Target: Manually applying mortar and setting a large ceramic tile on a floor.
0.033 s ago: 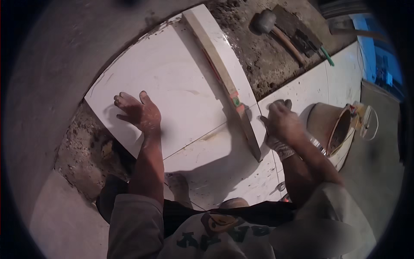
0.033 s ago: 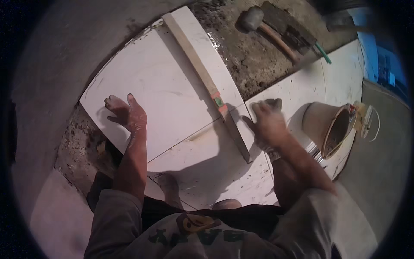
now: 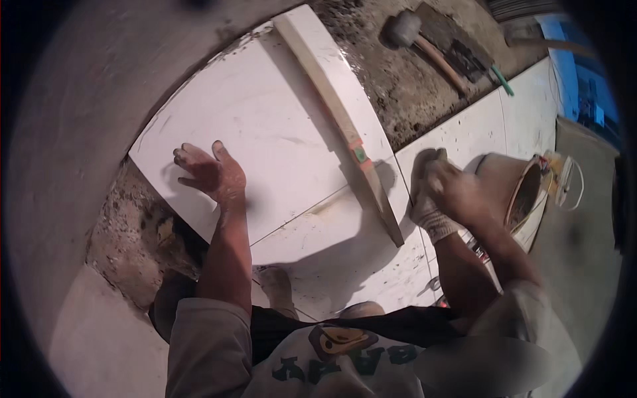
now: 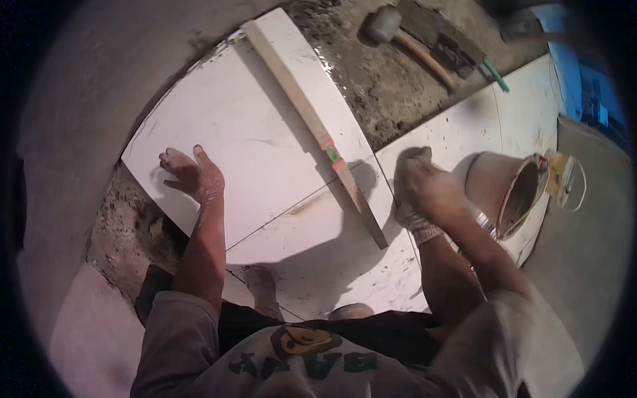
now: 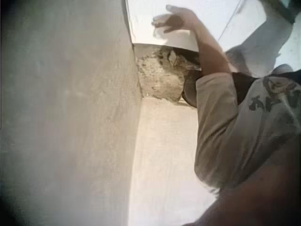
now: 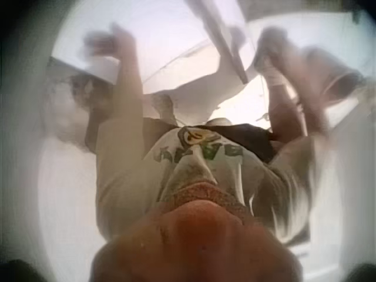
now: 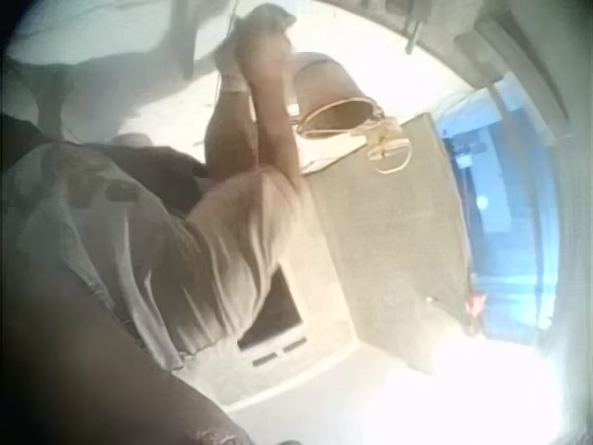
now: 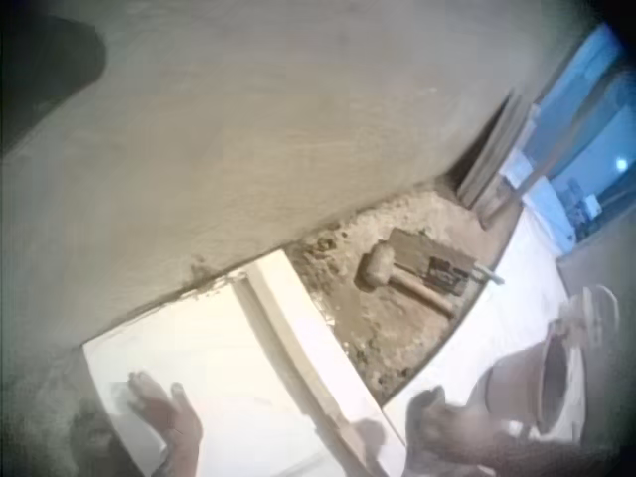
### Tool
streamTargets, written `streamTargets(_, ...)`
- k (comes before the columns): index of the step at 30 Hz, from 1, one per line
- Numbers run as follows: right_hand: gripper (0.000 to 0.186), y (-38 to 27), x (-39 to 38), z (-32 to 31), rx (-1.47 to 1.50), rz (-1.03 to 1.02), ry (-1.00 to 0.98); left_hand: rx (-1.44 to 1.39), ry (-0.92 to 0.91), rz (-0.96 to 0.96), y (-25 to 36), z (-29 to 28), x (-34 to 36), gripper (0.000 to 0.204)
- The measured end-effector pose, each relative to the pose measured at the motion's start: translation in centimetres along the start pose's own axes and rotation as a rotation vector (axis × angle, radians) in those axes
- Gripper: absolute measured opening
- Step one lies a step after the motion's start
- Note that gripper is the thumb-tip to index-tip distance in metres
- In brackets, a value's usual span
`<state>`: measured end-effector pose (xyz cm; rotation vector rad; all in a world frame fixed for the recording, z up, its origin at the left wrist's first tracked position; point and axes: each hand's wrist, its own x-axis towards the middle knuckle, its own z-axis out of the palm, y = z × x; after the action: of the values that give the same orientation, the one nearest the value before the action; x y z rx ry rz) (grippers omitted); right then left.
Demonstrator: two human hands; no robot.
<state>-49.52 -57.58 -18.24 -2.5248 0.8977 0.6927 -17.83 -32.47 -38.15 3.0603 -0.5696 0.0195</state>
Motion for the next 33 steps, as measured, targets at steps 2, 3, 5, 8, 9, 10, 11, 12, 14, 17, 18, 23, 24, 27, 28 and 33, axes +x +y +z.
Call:
streamTargets(2,0.033,4.8,-5.4,-3.1,-0.046,0.203,-0.046,0.025,0.013,0.009,0.0,0.1,0.1,0.075)
streamTargets(3,0.029,6.6,-8.0,-3.4,-0.131,0.375,0.027,0.067,-0.060,-0.043,0.1,0.1,0.0,0.076)
streamTargets(5,0.026,9.4,-12.5,-3.6,-0.098,0.460,0.043,0.013,-0.089,-0.029,0.1,0.2,0.2,0.075)
streamTargets(8,0.029,9.7,-15.8,0.3,0.100,0.705,0.125,0.021,-0.003,-0.035,0.0,0.9,0.2,0.075)
streamTargets(9,0.030,9.4,-15.9,2.1,0.135,0.879,0.120,0.028,-0.073,-0.072,-0.1,1.2,0.1,0.075)
streamTargets(10,0.033,9.1,-15.6,4.0,0.139,0.878,0.136,0.078,-0.056,-0.064,-0.3,1.5,0.1,0.076)
streamTargets(11,0.034,8.6,-15.5,5.8,0.261,0.824,0.198,0.137,-0.091,-0.083,-0.4,1.8,0.1,0.077)
streamTargets(12,0.034,8.4,-15.5,6.9,0.261,0.812,0.190,0.139,-0.037,-0.057,-0.6,2.0,0.1,0.077)
streamTargets(14,0.033,8.2,-15.6,8.4,0.350,0.942,0.075,-0.005,0.014,-0.060,-0.8,2.2,0.1,0.084)
streamTargets(17,0.033,8.3,-16.0,9.0,0.277,0.930,0.226,-0.041,-0.054,-0.110,-0.6,1.8,0.3,0.087)
streamTargets(18,0.033,8.5,-16.0,9.0,0.302,0.871,0.200,-0.026,0.006,-0.072,-0.4,1.5,0.2,0.087)
streamTargets(23,0.029,8.5,-15.3,8.9,0.301,0.767,0.187,-0.180,-0.018,-0.063,0.4,0.2,-0.2,0.086)
streamTargets(24,0.028,8.5,-15.1,8.9,0.284,0.764,0.175,-0.176,-0.045,-0.078,0.5,0.1,-0.1,0.086)
streamTargets(27,0.026,8.4,-14.6,8.5,0.231,0.767,0.126,-0.108,-0.010,-0.044,0.6,-0.2,0.0,0.086)
streamTargets(28,0.025,8.3,-14.5,8.3,0.247,0.743,0.133,-0.146,-0.062,-0.073,0.6,-0.3,0.0,0.086)
streamTargets(33,0.022,7.8,-13.4,7.1,0.224,0.651,0.136,-0.130,-0.069,-0.078,0.6,-0.3,0.0,0.086)
